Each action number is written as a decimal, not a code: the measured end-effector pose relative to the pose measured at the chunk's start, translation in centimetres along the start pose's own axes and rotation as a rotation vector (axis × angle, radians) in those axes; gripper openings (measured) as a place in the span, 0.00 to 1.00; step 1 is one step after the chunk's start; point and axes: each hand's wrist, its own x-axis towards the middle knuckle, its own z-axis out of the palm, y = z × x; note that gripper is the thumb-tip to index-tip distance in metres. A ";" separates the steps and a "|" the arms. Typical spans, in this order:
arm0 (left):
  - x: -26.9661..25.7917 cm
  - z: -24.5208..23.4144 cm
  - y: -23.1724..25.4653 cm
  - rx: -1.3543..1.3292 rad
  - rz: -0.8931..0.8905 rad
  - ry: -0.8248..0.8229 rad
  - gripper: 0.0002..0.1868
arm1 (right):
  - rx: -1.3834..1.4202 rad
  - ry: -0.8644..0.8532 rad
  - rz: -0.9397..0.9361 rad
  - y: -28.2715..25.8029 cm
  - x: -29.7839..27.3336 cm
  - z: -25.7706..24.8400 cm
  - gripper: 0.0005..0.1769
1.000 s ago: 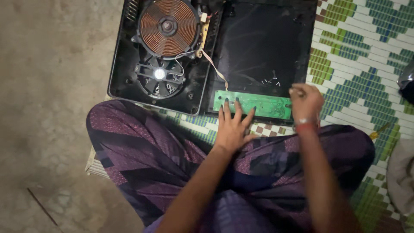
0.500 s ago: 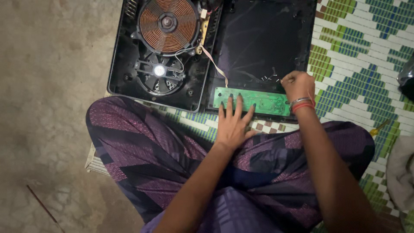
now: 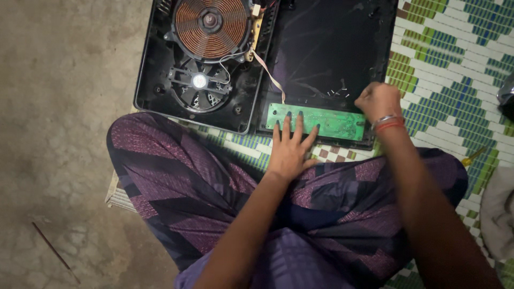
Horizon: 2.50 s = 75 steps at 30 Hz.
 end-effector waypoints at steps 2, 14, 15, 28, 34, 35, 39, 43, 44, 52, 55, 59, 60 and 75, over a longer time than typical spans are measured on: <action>0.0 0.0 0.0 -0.003 0.002 -0.010 0.52 | 0.138 -0.001 0.072 -0.5 -0.3 -1.2 0.07; 0.0 0.4 -0.2 0.008 0.032 0.000 0.52 | 0.544 0.060 0.167 2.1 -8.1 -6.0 0.07; 0.0 0.3 -0.2 0.010 0.033 0.002 0.52 | 0.524 0.099 0.075 2.2 -8.1 -5.5 0.08; 1.3 -0.3 0.5 0.101 0.089 -0.067 0.57 | 0.281 0.088 -0.068 2.5 -6.2 -0.3 0.06; 2.0 -0.3 1.4 0.117 0.066 -0.121 0.59 | 0.309 0.096 -0.026 1.7 -6.2 -0.8 0.06; 1.9 -0.2 1.5 0.115 0.059 -0.113 0.59 | 0.309 0.119 -0.006 1.3 -6.4 -1.1 0.07; 1.5 0.0 1.5 0.098 0.047 -0.038 0.59 | 0.342 0.231 -0.032 0.2 -7.3 -3.4 0.10; 1.1 0.4 1.2 0.072 0.063 -0.018 0.58 | 0.504 0.234 -0.020 -1.8 -9.1 -4.1 0.07; 1.1 0.5 1.0 0.069 0.068 -0.008 0.58 | 0.509 0.244 -0.064 -2.5 -9.6 -3.9 0.07; 0.6 0.4 0.5 -0.022 0.023 0.038 0.51 | 0.452 0.350 -0.076 -2.6 -9.5 -2.6 0.08; 0.9 0.1 0.9 -0.095 0.010 0.063 0.45 | 0.571 0.285 0.031 0.4 -8.2 -4.1 0.08; 1.8 -0.1 2.1 -0.127 0.037 0.089 0.41 | 0.339 0.165 0.011 2.2 -6.9 -4.5 0.10; 2.2 -0.1 2.3 -0.147 0.039 0.100 0.41 | 0.319 0.129 0.025 1.9 -6.6 -4.1 0.11; 5.3 1.6 3.9 -0.153 0.220 0.010 0.39 | 0.433 0.042 -0.006 0.2 -6.4 -4.0 0.13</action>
